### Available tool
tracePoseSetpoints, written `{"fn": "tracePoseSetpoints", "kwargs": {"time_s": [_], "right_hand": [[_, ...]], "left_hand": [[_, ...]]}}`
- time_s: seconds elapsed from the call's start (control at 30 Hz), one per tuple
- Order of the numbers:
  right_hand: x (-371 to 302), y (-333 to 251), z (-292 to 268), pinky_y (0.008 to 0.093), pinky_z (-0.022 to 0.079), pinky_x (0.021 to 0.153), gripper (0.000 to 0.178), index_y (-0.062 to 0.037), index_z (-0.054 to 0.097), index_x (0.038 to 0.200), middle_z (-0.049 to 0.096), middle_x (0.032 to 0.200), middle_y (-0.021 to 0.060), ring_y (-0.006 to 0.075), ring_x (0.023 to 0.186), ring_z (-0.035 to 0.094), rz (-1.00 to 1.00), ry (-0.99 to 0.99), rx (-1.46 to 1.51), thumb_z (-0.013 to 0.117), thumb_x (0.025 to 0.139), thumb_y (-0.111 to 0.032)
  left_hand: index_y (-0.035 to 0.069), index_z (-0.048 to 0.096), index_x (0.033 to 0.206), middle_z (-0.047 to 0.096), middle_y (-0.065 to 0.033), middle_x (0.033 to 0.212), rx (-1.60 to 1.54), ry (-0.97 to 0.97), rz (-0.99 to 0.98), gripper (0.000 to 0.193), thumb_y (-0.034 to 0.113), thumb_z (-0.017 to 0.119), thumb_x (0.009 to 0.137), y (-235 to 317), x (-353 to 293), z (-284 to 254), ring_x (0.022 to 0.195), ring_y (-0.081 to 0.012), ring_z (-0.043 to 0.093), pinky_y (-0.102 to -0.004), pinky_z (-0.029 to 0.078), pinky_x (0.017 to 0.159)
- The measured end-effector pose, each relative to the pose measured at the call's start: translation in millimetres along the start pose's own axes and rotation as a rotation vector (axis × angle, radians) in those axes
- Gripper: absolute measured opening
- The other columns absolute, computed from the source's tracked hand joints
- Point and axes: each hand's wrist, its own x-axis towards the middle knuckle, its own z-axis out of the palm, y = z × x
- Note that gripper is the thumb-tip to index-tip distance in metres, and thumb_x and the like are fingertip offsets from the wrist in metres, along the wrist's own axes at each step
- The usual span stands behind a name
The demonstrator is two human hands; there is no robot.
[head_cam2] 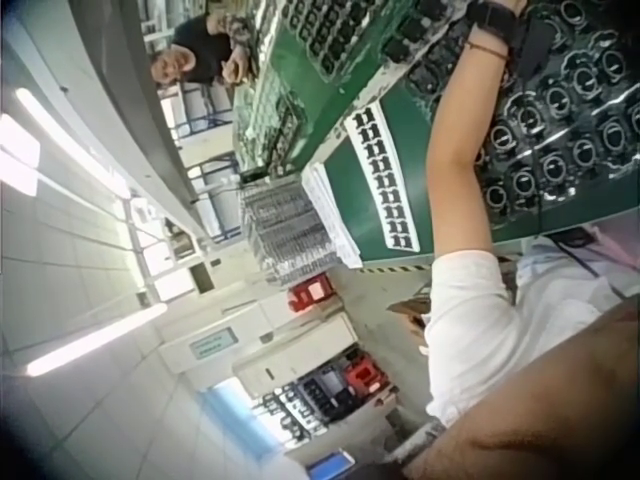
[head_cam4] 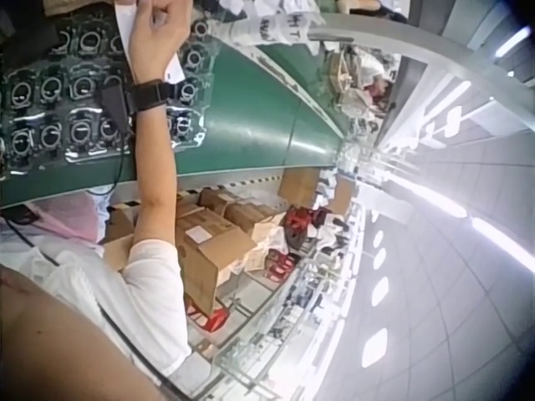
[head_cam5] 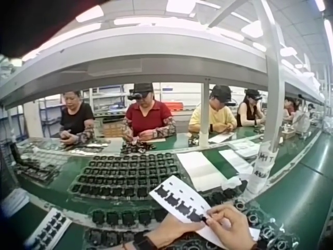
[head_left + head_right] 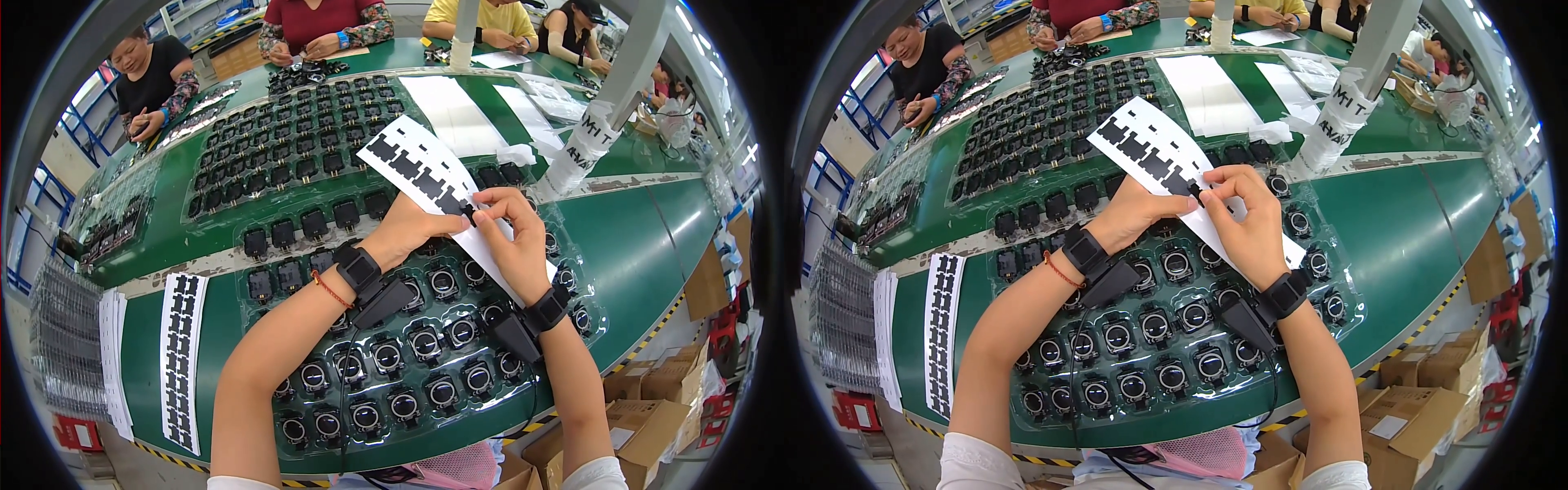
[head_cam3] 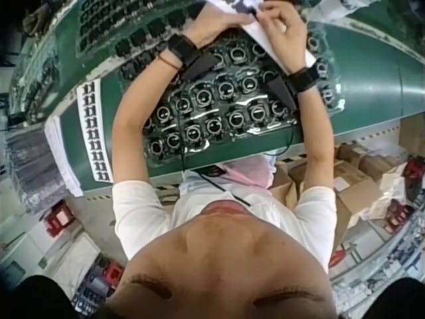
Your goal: The person peels a sticker from a sheet, presses it onto the back of a small electronic component, and places the component into a plastic tray.
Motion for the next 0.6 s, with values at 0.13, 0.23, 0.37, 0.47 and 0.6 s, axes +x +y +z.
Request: {"fn": "tracePoseSetpoints", "kwargs": {"time_s": [0.13, 0.23, 0.37, 0.47, 0.6], "right_hand": [[-0.3, -0.8, -0.2, 0.0284, 0.039, 0.085, 0.01, 0.0, 0.053, 0.073, 0.059, 0.1, 0.0096, 0.0178, 0.093, 0.054, -0.009, -0.005, -0.02, 0.061, 0.078, -0.003], [-0.5, 1.0, 0.4, 0.0285, 0.039, 0.085, 0.011, -0.0002, 0.052, 0.072, 0.059, 0.1, 0.0096, 0.0178, 0.093, 0.054, -0.015, -0.015, -0.015, 0.061, 0.079, -0.003], [-0.4, 0.1, 0.9, 0.0282, 0.039, 0.084, 0.011, -0.0005, 0.051, 0.073, 0.058, 0.1, 0.0095, 0.0175, 0.091, 0.054, -0.017, -0.022, -0.011, 0.06, 0.079, -0.002], [-0.4, 1.7, 1.9, 0.028, 0.04, 0.083, 0.012, -0.0005, 0.05, 0.072, 0.058, 0.1, 0.0097, 0.0174, 0.09, 0.054, -0.014, -0.013, -0.006, 0.06, 0.079, -0.002], [-0.6, 0.2, 3.2, 0.0282, 0.041, 0.082, 0.013, -0.0005, 0.05, 0.072, 0.058, 0.1, 0.0097, 0.0173, 0.089, 0.055, -0.014, -0.012, -0.018, 0.059, 0.08, -0.003]], "left_hand": [[0.002, 0.053, 0.104, 0.058, -0.0046, 0.094, -0.003, 0.008, 0.02, 0.04, -0.001, 0.067, 0.067, -2.2, 0.7, -0.3, 0.085, -0.0127, 0.057, -0.0243, 0.048, 0.069], [0.001, 0.053, 0.103, 0.058, -0.0048, 0.094, -0.018, 0.005, 0.021, 0.039, -0.002, 0.067, 0.067, -2.9, 1.1, -1.0, 0.086, -0.0127, 0.057, -0.0248, 0.048, 0.07], [0.001, 0.054, 0.103, 0.059, -0.005, 0.095, -0.014, -0.013, 0.036, 0.039, -0.003, 0.067, 0.067, -0.6, -0.1, 0.3, 0.087, -0.0128, 0.057, -0.0257, 0.047, 0.073], [0.001, 0.055, 0.103, 0.059, -0.0051, 0.095, 0.03, 0.001, 0.078, 0.038, -0.002, 0.067, 0.067, -2.5, 0.7, 0.6, 0.088, -0.0133, 0.057, -0.026, 0.047, 0.074], [0.001, 0.055, 0.102, 0.059, -0.0046, 0.094, 0.046, 0.019, 0.043, 0.037, -0.001, 0.066, 0.067, -1.5, 0.5, 1.5, 0.086, -0.0132, 0.057, -0.0256, 0.046, 0.073]]}}
